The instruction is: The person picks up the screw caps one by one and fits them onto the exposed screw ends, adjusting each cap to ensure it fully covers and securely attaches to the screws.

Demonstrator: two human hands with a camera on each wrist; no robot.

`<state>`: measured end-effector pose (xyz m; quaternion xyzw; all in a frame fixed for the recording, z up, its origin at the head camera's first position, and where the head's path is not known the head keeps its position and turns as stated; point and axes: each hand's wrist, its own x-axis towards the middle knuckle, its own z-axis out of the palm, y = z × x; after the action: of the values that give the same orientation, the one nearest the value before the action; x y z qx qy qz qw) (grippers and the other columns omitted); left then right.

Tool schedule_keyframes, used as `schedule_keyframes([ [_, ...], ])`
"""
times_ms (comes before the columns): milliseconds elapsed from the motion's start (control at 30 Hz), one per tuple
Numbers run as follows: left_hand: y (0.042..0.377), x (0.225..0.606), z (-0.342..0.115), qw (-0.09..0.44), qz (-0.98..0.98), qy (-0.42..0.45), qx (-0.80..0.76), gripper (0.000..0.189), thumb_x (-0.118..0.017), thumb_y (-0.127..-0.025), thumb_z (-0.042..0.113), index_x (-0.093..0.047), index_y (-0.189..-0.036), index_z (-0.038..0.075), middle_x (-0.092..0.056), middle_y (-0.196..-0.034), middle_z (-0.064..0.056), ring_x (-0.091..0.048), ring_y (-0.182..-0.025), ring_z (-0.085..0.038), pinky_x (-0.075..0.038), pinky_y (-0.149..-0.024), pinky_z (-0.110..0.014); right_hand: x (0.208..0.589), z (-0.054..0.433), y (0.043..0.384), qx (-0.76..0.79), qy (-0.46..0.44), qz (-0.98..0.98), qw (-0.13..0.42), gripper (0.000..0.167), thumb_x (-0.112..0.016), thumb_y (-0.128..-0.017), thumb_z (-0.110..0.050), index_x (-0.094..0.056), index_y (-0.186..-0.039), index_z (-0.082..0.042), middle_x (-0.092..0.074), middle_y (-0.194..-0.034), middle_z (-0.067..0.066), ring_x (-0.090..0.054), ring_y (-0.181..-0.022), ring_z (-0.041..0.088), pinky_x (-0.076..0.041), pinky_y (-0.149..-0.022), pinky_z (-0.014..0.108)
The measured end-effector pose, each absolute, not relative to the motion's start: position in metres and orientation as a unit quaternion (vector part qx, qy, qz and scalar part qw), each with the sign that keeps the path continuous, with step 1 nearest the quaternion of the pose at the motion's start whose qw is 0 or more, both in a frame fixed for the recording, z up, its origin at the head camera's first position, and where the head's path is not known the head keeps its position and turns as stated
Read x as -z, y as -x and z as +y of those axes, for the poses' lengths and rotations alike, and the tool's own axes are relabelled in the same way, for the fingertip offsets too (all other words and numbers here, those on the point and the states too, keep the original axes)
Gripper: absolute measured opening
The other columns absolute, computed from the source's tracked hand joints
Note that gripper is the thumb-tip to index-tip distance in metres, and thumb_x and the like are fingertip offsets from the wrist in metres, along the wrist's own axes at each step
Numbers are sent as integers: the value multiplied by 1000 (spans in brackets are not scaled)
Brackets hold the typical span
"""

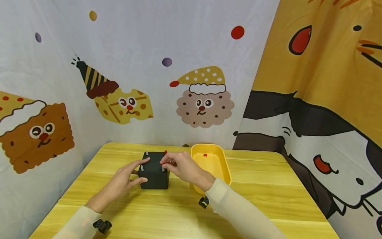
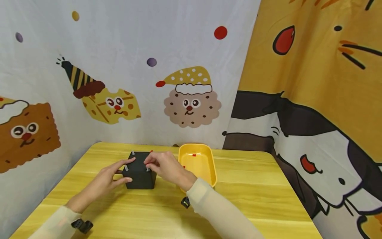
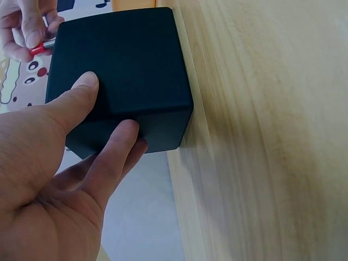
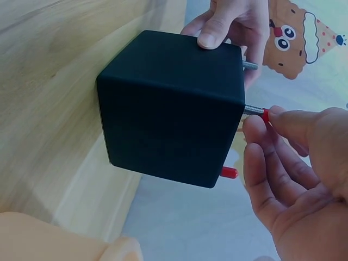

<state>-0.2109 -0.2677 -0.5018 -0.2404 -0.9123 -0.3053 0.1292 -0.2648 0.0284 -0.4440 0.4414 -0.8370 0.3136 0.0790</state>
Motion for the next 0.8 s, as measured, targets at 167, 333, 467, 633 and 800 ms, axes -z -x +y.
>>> schedule_keyframes([
  [167,211,503,-268,135,-910,244,306,79,-92,-102,21,-57,-172,14,-69,-164,-24,-85,-116,-41,-73,-94,-52,445,27,265,-312,-443,-837,74,15,-84,-109,-13,-86,-123,-9,-91,-116,3,-85,-93,11,-65,-88,13],
  [333,210,504,-269,131,-912,240,306,80,-92,-102,21,-56,-173,15,-68,-165,-23,-85,-117,-42,-73,-95,-53,444,26,264,-307,-446,-838,72,15,-84,-109,-14,-85,-123,-9,-91,-116,3,-85,-94,12,-65,-88,12],
  [467,210,504,-269,128,-912,240,306,80,-91,-102,22,-56,-173,16,-68,-166,-24,-86,-116,-42,-73,-94,-52,442,27,263,-305,-445,-839,68,15,-84,-109,-13,-86,-123,-9,-91,-116,3,-84,-93,10,-65,-87,12],
  [633,211,504,-270,131,-911,242,306,79,-91,-103,23,-56,-173,17,-68,-165,-23,-86,-114,-39,-74,-93,-48,440,27,263,-303,-444,-841,65,14,-84,-109,-12,-86,-123,-9,-91,-115,4,-85,-92,10,-66,-88,13],
  [800,212,505,-270,135,-911,246,302,79,-91,-102,23,-56,-173,16,-69,-164,-22,-86,-115,-39,-74,-94,-49,441,26,264,-298,-440,-845,61,14,-84,-109,-14,-86,-123,-9,-91,-115,3,-85,-93,13,-66,-88,14],
])
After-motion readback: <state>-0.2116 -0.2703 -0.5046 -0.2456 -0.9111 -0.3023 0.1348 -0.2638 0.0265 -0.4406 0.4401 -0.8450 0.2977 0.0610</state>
